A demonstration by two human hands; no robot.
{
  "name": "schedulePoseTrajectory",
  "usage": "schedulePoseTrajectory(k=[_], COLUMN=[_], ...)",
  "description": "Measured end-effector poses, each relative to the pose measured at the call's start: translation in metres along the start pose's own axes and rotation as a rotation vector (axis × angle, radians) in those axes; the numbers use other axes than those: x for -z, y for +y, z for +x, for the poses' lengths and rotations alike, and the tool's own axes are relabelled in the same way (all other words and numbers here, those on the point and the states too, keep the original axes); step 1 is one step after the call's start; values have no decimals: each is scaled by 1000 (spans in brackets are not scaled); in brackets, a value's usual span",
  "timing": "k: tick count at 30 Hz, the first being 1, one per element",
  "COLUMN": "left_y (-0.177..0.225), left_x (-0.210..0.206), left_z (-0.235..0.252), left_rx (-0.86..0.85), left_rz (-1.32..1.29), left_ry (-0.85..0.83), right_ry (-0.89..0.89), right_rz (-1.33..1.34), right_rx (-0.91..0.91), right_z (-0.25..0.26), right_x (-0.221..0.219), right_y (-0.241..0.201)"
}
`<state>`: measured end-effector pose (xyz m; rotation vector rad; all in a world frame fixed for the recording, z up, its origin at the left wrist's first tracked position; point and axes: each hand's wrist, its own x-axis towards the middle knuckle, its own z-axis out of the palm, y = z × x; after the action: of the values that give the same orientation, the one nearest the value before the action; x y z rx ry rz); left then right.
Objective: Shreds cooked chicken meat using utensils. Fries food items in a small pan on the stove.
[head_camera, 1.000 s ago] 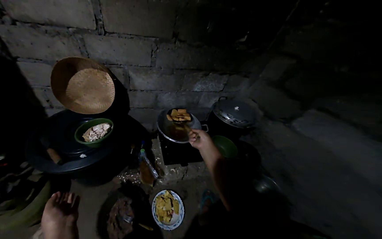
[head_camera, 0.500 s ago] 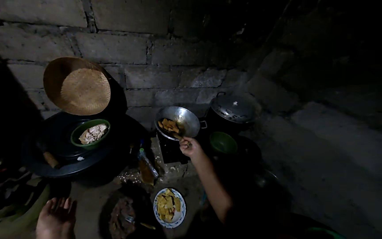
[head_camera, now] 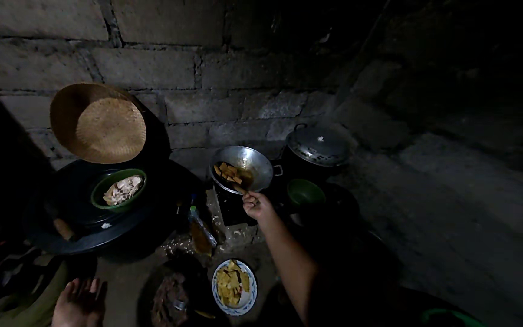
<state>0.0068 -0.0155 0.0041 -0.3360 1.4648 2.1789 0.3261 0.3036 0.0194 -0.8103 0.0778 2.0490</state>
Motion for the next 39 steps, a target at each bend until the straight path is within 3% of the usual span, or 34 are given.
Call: schedulePoseTrajectory(k=[10, 24, 39], left_y=[-4, -2, -6], left_x=[-4, -7, -8], left_z=[4, 0, 4], left_rx=[-14, 8, 7], left_rz=[2, 24, 7], left_ry=[-23, -8, -18], right_ry=[23, 154, 153], right_rz=[16, -581, -551], right_rx=[76, 173, 264], right_z=[4, 7, 20], right_x=[9, 14, 10], right_y=[-18, -39, -28])
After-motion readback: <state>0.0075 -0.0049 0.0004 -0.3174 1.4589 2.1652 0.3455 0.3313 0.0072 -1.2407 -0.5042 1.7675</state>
